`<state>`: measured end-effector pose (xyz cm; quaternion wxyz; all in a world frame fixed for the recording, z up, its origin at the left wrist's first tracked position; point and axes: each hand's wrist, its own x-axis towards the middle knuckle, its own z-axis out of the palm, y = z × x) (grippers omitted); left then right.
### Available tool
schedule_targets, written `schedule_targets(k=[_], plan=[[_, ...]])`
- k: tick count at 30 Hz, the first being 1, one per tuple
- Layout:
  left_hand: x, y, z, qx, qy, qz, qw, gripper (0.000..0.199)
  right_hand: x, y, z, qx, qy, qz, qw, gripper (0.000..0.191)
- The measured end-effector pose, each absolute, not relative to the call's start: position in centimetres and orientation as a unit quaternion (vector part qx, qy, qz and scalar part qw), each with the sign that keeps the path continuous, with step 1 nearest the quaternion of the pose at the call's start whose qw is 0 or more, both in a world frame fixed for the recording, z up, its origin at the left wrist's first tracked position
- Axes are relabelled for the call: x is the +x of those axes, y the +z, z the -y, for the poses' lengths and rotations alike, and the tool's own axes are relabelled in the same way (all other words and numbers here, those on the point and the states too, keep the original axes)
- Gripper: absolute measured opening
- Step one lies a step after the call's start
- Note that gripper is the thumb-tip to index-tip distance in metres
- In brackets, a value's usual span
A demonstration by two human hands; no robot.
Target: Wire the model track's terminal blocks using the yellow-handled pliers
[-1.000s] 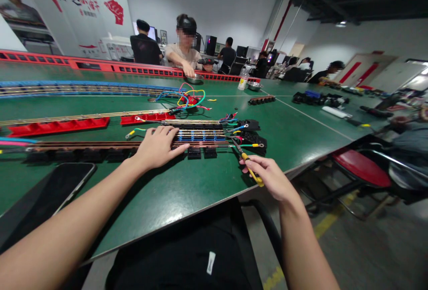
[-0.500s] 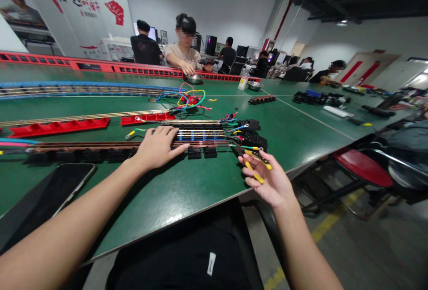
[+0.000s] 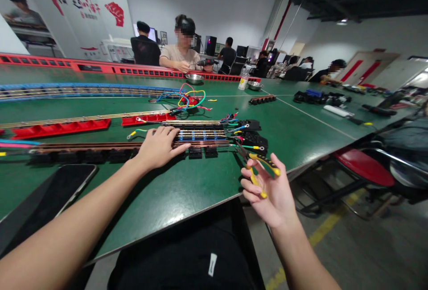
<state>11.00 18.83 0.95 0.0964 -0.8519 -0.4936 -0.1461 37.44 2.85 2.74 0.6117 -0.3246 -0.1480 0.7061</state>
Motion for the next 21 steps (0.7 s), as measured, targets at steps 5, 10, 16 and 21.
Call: schedule_targets(k=[5, 10, 16, 21], plan=[[11.1, 1.0, -18.8, -0.849, -0.142, 0.498, 0.107, 0.072, 36.3, 3.8, -1.8, -0.35, 0.664, 0.24, 0.616, 0.042], [11.1, 1.1, -18.7, -0.851, -0.14, 0.495, 0.105, 0.072, 37.7, 2.7, -4.5, -0.369, 0.646, 0.248, 0.621, 0.044], [11.1, 1.0, -18.8, -0.848, -0.156, 0.498, 0.091, 0.073, 39.6, 1.5, -6.4, -0.383, 0.646, 0.283, 0.597, 0.051], [11.1, 1.0, -18.7, -0.846, -0.166, 0.5, 0.078, 0.077, 39.5, 0.5, -7.2, -0.398, 0.611, 0.291, 0.619, 0.044]])
